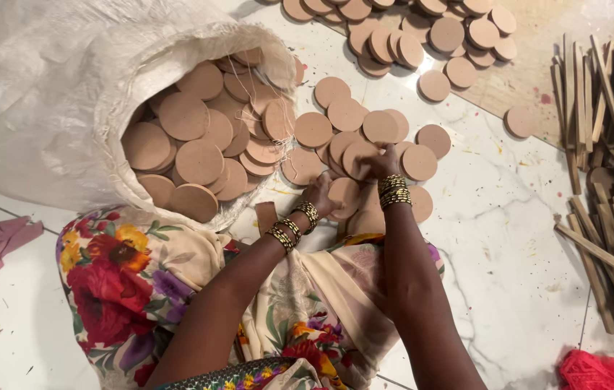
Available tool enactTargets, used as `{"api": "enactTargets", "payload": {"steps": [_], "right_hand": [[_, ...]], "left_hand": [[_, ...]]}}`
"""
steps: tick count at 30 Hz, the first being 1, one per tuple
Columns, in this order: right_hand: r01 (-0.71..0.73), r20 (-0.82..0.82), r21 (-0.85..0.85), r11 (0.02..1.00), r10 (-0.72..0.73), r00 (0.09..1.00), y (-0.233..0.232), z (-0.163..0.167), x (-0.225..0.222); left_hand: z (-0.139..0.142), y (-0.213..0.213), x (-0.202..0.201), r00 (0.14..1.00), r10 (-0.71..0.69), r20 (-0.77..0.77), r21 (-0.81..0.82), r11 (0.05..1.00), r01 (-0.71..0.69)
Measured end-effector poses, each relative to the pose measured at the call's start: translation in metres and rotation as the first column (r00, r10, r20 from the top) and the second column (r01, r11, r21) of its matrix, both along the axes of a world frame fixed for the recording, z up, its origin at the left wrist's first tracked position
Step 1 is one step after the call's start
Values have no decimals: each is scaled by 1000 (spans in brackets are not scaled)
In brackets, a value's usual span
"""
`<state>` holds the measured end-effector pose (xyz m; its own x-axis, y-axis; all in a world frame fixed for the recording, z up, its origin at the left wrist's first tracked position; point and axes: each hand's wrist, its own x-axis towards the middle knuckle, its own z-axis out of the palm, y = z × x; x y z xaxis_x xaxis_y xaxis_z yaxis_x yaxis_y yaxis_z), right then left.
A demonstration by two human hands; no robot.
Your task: The person sits on the floor and repeatedly picks up small round wooden discs from a white sack, then places them on the floor in a growing pile. The person handles the discs by hand without using tools.
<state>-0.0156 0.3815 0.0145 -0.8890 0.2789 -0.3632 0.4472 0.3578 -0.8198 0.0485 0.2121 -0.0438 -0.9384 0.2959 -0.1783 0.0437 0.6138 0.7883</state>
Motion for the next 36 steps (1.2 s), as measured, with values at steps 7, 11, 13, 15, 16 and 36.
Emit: {"api": "enactTargets", "payload": {"steps": [7, 11, 13, 15, 16, 36], "right_hand": [[-207, -433, 581, 787, 515, 740, -26, 3, 14], [-190, 71, -95, 977, 197, 978, -32, 9, 23], [-232, 5, -219, 948, 239, 971, -33, 13, 26], [-200, 45, -174, 964, 211, 976, -35, 16, 27], [-184, 66, -151, 971, 195, 979, -35, 17, 27], [-60, -88, -423, 904, 25, 996, -20, 35, 28]], "left_hand": [[4, -14, 11, 992, 124, 29, 130, 983, -127], [13, -30, 11, 981, 191, 25, 249, 950, -191], [17, -36, 11, 979, 191, 71, 261, 944, -203], [20, -39, 12, 976, 183, 118, 251, 945, -208], [21, -40, 12, 978, 188, 94, 237, 950, -205], [5, -56, 9, 680, 374, 631, 579, 355, -734]]}}
